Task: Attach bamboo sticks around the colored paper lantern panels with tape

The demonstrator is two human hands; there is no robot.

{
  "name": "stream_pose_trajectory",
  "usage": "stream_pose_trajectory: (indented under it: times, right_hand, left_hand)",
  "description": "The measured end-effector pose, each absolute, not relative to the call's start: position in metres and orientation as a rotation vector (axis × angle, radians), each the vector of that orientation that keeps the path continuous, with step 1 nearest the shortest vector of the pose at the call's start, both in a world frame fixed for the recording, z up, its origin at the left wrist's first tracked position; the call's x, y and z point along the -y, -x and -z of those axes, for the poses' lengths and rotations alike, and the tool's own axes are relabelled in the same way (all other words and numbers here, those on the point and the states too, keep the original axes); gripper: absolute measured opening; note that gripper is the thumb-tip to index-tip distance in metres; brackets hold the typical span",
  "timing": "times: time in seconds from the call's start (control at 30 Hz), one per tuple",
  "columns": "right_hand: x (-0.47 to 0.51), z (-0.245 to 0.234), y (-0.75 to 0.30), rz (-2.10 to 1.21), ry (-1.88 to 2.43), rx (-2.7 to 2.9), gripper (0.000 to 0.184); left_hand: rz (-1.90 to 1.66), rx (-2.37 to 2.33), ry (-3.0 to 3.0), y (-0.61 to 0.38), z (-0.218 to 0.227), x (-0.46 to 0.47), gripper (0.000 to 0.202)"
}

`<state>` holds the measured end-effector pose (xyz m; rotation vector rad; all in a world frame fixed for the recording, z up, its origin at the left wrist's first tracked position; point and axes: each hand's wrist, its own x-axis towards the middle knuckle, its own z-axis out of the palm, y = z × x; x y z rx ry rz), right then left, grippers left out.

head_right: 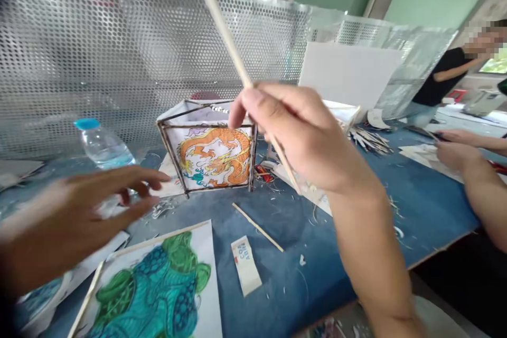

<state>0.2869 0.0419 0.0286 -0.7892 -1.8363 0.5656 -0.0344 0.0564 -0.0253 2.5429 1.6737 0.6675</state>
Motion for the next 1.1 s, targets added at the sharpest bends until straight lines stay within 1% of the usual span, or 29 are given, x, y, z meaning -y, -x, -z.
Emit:
stream_pose_trajectory:
  times: [0.07, 0.1, 0.17, 0.23, 0.33, 0.43, 0.53, 0.7, 0.83, 0.9, 1.03, 1.1]
  right_hand:
    - [-0.036, -0.014, -0.277, -0.804, 0.845, 1.974, 0.036]
    - [-0.034, -0.004, -0.272, -0.945, 0.870, 2.039, 0.036]
    - [-0.032, 0.022, -0.260, -1.210, 0.895, 2.086, 0.037]
    - [-0.031, 0.052, -0.249, -1.463, 0.886, 2.014, 0.038]
    - [-0.033, 0.093, -0.235, -1.669, 0.917, 1.799, 0.037]
    - [-0.036, 0.122, -0.227, -1.736, 0.956, 1.699, 0.038]
    - [-0.035, 0.134, -0.226, -1.763, 0.984, 1.658, 0.037]
    - [-0.033, 0.126, -0.245, -1.730, 1.030, 1.548, 0.040]
    - [-0.037, 0.119, -0.256, -1.704, 1.001, 1.461, 0.033]
    - [-0.036, 0.120, -0.256, -1.741, 0.985, 1.477, 0.032]
    - [-0.026, 0.124, -0.248, -1.810, 0.982, 1.533, 0.033]
    - [-0.020, 0.124, -0.244, -1.784, 0.991, 1.581, 0.030]
  left_hand:
    - [-0.285, -1.504, -2.665, 0.034, 0.056, -0.058, 0.041]
    - [-0.161, -1.462, -2.680, 0.034, 0.072, -0.060, 0.042]
    - [-0.060, -1.458, -2.649, 0.034, 0.101, -0.060, 0.040]
    - [-0.032, -1.472, -2.625, 0.031, 0.120, -0.059, 0.037]
    - [-0.028, -1.483, -2.627, 0.023, 0.132, -0.055, 0.034]
    - [-0.043, -1.489, -2.638, 0.019, 0.136, -0.054, 0.033]
    - [-0.050, -1.473, -2.639, 0.020, 0.140, -0.054, 0.031]
    - [-0.079, -1.457, -2.604, 0.027, 0.143, -0.052, 0.030]
    - [-0.144, -1.451, -2.558, 0.032, 0.139, -0.046, 0.033]
    - [-0.272, -1.388, -2.550, 0.034, 0.138, -0.043, 0.031]
    - [-0.626, -1.260, -2.531, 0.035, 0.136, -0.038, 0.020]
    - [-0.702, -1.254, -2.534, 0.034, 0.133, -0.035, 0.020]
